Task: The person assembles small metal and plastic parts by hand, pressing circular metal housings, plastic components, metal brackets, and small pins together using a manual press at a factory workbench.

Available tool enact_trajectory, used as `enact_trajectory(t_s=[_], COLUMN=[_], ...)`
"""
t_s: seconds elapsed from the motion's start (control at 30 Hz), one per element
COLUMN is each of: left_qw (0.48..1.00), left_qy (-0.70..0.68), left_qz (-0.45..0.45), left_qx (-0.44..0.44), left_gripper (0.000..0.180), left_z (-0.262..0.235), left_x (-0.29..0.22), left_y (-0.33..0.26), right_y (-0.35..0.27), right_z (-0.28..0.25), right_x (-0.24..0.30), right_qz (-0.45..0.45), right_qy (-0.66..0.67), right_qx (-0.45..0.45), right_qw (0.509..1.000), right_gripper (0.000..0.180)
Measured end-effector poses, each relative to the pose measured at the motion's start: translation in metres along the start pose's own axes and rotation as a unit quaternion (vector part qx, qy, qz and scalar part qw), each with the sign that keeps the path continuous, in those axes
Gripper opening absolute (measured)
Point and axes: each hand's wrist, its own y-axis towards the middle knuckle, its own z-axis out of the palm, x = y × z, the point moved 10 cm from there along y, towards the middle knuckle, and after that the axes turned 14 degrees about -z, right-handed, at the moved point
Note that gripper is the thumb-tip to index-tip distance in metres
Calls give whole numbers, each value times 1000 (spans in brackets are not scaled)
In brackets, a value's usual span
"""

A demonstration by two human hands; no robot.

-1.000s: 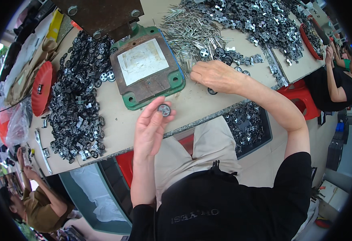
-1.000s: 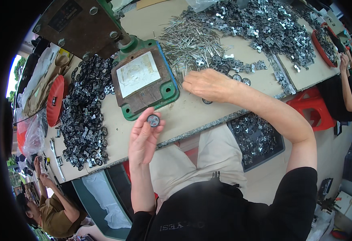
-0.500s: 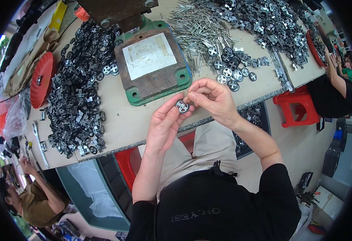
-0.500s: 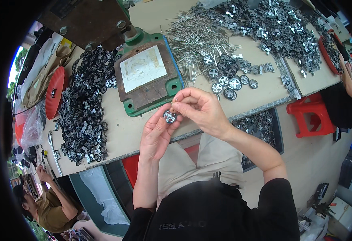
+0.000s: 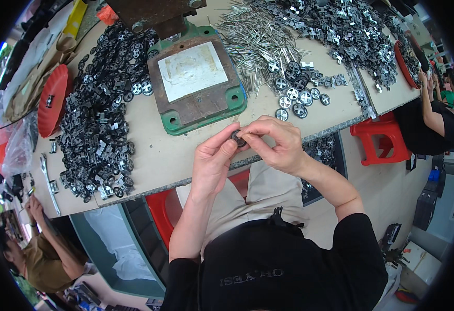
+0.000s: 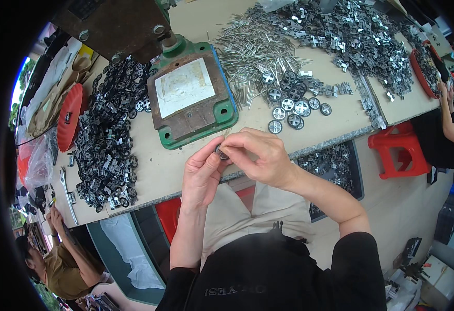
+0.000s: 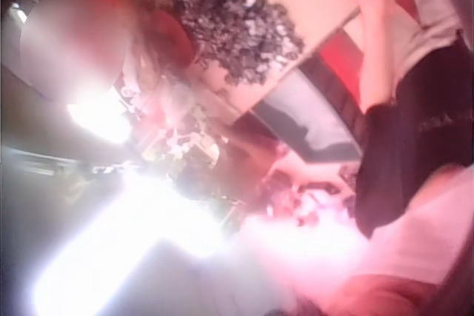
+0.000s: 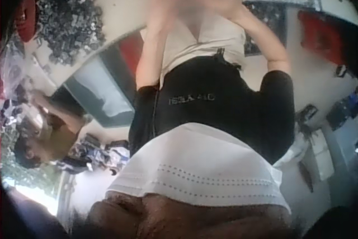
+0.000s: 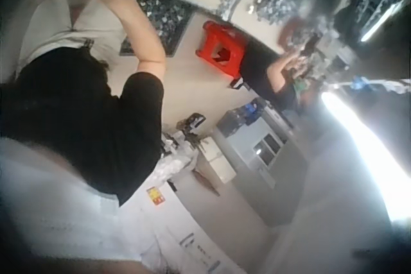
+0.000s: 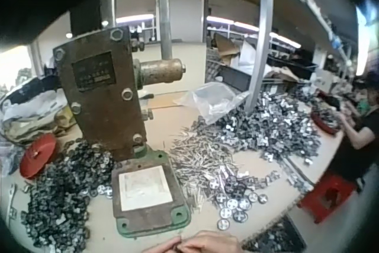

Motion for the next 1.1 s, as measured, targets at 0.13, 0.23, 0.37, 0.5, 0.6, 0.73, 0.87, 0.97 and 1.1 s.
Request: enact_trajectory(t_s=[0.13,0.23,0.37,0.5,0.6,0.73,0.87,0.97,1.1], left_qw=[999,998,1000,999,999,998,999,999,999], left_qy=[-27,-54,5,-12,-23,-25,-16,-17,-16], left_qz=[-19,-39,-17,-36,-46,-49,-45,-44,-42], left_qx=[4,23,-16,-6,-8,-15,-15,-18,-25], left_gripper=[32,31,31,34,37,37,36,35,32], left_z=[-1,-2,-6,-5,-6,-4,-2,-3,-4], left_x=[2,6,4,6,4,2,1,1,1], left_y=[3,1,-1,2,4,5,7,7,6], right_y=[-6,-5,-5,-15,-2,12,-3,1,-3], right_z=[1,-3,-2,-2,-46,-160,-172,-170,-171], right_x=[-3,-1,3,-24,-49,-82,-121,-119,-122], right_qz=[11,21,12,167,233,235,284,268,279], right_qy=[36,33,22,158,38,-416,-440,-376,-269], right_qx=[-51,-53,-21,-11,6,-21,73,23,-50], right_qw=[998,998,999,973,972,878,849,887,921], right_gripper=[15,13,12,14,19,29,35,39,41])
